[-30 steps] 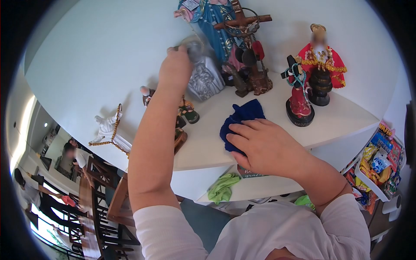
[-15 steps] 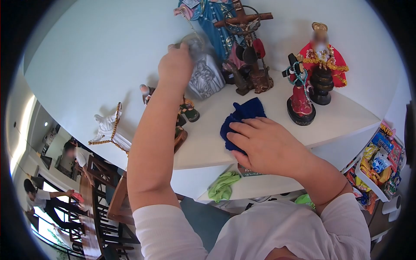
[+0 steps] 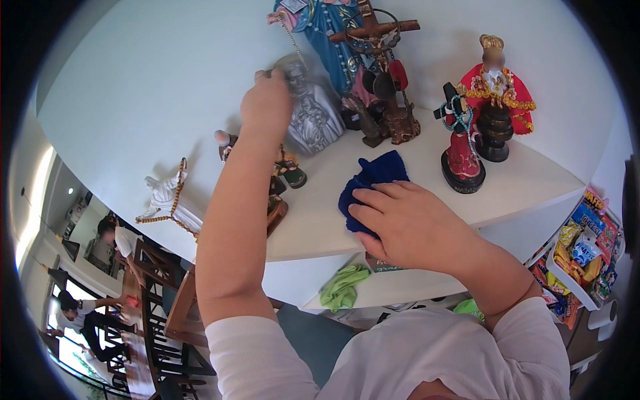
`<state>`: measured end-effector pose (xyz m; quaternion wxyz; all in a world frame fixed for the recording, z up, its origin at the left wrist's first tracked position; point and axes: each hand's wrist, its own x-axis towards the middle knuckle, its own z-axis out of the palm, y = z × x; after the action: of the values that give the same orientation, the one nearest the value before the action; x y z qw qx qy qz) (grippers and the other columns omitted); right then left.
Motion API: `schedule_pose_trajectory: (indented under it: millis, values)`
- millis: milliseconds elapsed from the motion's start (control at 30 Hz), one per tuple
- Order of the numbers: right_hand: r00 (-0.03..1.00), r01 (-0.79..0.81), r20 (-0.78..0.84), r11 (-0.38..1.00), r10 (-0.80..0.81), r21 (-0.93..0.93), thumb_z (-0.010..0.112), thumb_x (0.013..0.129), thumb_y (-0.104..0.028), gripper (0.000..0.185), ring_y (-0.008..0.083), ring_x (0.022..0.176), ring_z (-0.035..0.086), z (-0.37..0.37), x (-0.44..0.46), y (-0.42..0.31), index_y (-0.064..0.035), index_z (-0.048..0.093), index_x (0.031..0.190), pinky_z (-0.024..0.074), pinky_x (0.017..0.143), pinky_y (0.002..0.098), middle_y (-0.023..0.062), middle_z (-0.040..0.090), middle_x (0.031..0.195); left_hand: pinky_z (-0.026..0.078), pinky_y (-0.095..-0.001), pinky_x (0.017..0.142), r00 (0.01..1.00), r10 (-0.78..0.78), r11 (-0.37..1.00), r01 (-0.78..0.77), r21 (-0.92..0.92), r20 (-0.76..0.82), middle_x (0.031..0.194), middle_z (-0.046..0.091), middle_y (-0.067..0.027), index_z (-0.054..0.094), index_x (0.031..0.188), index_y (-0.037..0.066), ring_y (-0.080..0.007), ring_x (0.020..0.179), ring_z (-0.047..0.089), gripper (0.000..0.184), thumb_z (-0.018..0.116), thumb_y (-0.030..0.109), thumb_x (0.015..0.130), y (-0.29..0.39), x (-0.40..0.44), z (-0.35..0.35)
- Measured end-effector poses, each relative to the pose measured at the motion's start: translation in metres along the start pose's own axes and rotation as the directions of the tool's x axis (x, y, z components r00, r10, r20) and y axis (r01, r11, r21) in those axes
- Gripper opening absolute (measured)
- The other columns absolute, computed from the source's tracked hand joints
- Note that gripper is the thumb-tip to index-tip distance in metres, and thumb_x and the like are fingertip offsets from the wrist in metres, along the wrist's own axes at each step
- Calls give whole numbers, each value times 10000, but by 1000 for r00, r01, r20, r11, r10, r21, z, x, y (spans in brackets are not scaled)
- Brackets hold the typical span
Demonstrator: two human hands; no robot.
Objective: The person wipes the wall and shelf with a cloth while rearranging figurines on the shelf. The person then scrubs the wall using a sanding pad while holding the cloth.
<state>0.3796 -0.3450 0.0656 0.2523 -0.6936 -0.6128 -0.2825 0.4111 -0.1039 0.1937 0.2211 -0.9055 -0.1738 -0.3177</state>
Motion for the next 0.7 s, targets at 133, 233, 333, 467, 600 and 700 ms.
schedule_pose_trajectory:
  millis: [133,233,333,467,600,700]
  values:
    - [1000,3,-7,1000,-3,-15,600,813,-253,253,262,947,599,1,0,0,-34,624,938,462,845,368,124,615,1045,544,-396,760,1000,2,1000,-2,-6,15,1185,512,-198,511,1128,21,-345,922,636,376,632,145,794,0,-4,-3]
    - [1000,4,-6,1000,-4,-12,601,812,-253,254,263,949,600,1,0,0,-33,622,938,462,848,367,125,615,1048,545,-390,758,1000,-2,1000,2,9,22,1186,511,-193,509,1135,21,-341,916,638,399,649,154,786,-1,-4,-3]
    - [1000,-2,-6,1000,2,-6,602,811,-253,257,264,950,599,1,0,0,-32,621,939,461,850,369,127,615,1051,544,-381,754,999,-26,998,24,63,27,1171,521,-187,517,1132,25,-330,908,641,401,655,176,786,4,-7,-9]
    - [1000,4,-9,1000,-5,-1,607,806,-255,257,263,939,599,0,0,0,-33,621,936,464,841,370,124,616,1024,519,-395,783,998,17,967,0,256,-64,1096,572,-181,540,1116,19,-322,918,637,425,661,260,788,15,-16,-20]
    - [999,13,-39,1000,-13,1,610,803,-255,248,263,911,600,2,-1,1,-37,620,922,466,819,373,120,615,996,510,-394,796,943,206,968,-235,85,262,1050,620,-187,566,1128,26,-304,982,622,576,651,485,790,41,-24,-41]
    - [998,-27,50,1000,27,15,623,797,-246,277,263,963,594,-1,0,0,-44,619,986,457,864,370,119,617,1069,497,-408,808,964,222,931,-163,-328,149,985,651,-192,558,1129,17,-325,978,619,613,624,526,794,62,-26,-22]
